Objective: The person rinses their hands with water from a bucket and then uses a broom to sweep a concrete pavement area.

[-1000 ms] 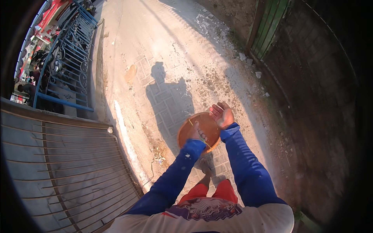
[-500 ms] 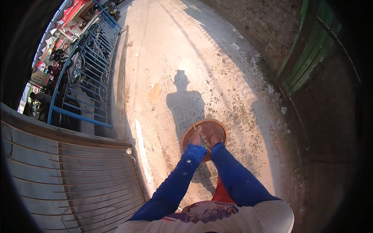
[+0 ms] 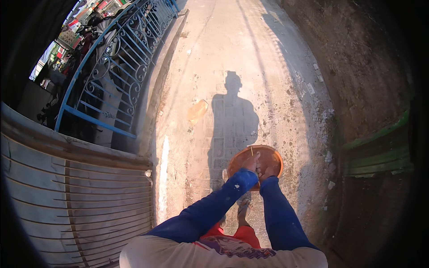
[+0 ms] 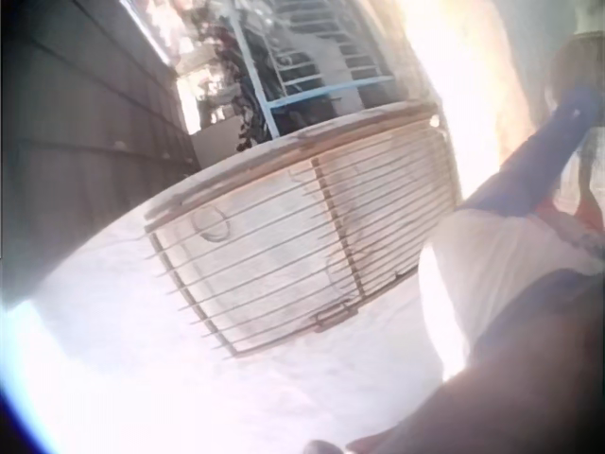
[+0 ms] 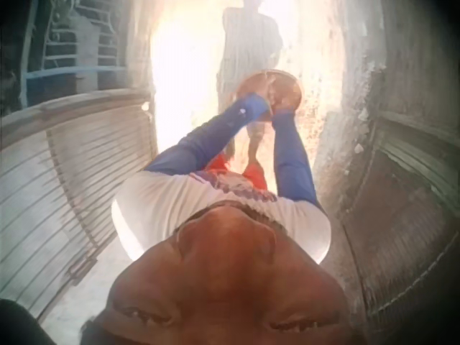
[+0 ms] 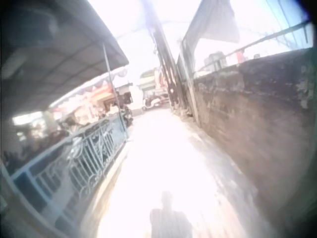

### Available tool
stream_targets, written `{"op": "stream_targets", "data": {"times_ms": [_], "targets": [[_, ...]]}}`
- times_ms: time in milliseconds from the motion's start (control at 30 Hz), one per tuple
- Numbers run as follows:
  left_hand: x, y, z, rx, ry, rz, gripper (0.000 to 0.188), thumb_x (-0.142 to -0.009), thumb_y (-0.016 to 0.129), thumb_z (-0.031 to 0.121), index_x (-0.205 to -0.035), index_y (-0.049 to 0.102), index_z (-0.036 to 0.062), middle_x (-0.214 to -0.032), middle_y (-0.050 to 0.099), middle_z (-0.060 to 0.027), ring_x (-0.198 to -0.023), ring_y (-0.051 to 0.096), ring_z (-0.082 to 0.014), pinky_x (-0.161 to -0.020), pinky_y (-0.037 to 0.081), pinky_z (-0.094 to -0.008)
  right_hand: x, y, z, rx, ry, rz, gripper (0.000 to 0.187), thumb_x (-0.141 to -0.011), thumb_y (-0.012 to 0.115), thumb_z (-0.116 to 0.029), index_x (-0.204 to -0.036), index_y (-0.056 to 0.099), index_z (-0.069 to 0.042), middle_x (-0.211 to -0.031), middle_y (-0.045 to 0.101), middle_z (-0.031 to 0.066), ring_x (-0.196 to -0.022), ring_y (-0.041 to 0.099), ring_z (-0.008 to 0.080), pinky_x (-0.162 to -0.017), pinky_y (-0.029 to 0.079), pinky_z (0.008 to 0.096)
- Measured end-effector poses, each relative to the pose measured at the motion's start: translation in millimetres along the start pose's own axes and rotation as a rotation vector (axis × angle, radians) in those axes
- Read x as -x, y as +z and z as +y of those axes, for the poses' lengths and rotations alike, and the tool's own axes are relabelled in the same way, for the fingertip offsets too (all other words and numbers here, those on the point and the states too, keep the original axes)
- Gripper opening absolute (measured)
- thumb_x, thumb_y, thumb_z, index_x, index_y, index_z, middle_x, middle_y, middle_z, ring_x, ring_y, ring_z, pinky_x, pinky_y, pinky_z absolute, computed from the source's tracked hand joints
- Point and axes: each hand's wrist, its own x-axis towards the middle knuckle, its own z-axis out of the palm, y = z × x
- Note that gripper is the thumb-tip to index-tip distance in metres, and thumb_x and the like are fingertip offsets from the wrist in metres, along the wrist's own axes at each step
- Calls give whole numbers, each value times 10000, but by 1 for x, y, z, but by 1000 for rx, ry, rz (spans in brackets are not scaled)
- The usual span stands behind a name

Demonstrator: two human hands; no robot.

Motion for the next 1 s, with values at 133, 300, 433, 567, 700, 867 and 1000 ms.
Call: {"op": "stream_targets", "data": {"times_ms": [133, 300, 433, 567, 700, 867, 1000], "targets": [[-40, 19, 70, 3, 99, 12, 312, -898, 543, 377, -716, 477, 132, -552, 438, -5, -437, 402, -149, -433, 370, -327, -15, 116, -81, -417, -270, -437, 423, -876, 512, -261, -1222, 456, -23, -1197, 525, 151, -1124, 506, 286, -960, 385, 419], [-92, 24, 147, 40, -45, -29, 328, -890, 549, 391, -700, 429, 153, -549, 421, 1, -429, 394, -148, -428, 363, -321, -46, 189, -99, -30, -190, 79, 525, -898, 440, -353, -1300, 371, -22, -1292, 458, 148, -1170, 465, 303, -1000, 333, 459], [-152, 52, 204, 2, -186, -168, 350, -875, 557, 424, -687, 418, 164, -526, 381, 14, -417, 380, -142, -413, 339, -304, -183, 179, -117, 213, -271, 201, 468, -879, 501, -401, -1163, 493, -29, -997, 610, 98, -938, 589, 246, -917, 430, 357], [-173, 13, 291, 7, -73, -12, 343, -873, 558, 419, -678, 420, 172, -515, 366, 22, -403, 365, -131, -391, 306, -301, -168, 282, -70, 816, -614, -159, 388, -882, 511, -379, -1080, 529, -46, -948, 617, 82, -905, 595, 244, -919, 437, 370], [-210, -29, 359, -184, 73, 82, 359, -854, 579, 440, -677, 445, 158, -479, 354, 15, -332, 334, -125, -326, 269, -282, -162, 443, -106, -207, -94, -186, 231, -942, 439, -275, -982, 568, -88, -956, 618, 89, -907, 592, 243, -837, 476, 404], [-240, -20, 477, -20, 52, 152, 352, -866, 565, 447, -696, 470, 154, -481, 347, 20, -347, 351, -116, -327, 293, -288, -322, 458, -60, 432, 252, -110, 227, -953, 382, -228, -1038, 517, -66, -882, 601, 90, -852, 584, 237, -688, 495, 312], [-248, -71, 553, 35, 147, 228, 383, -864, 577, 446, -671, 417, 156, -487, 337, 21, -357, 346, -122, -341, 304, -291, -334, 623, -48, 473, -378, -506, 344, -932, 406, -333, -1074, 555, -57, -910, 636, 131, -801, 608, 284, -693, 503, 402]]}}
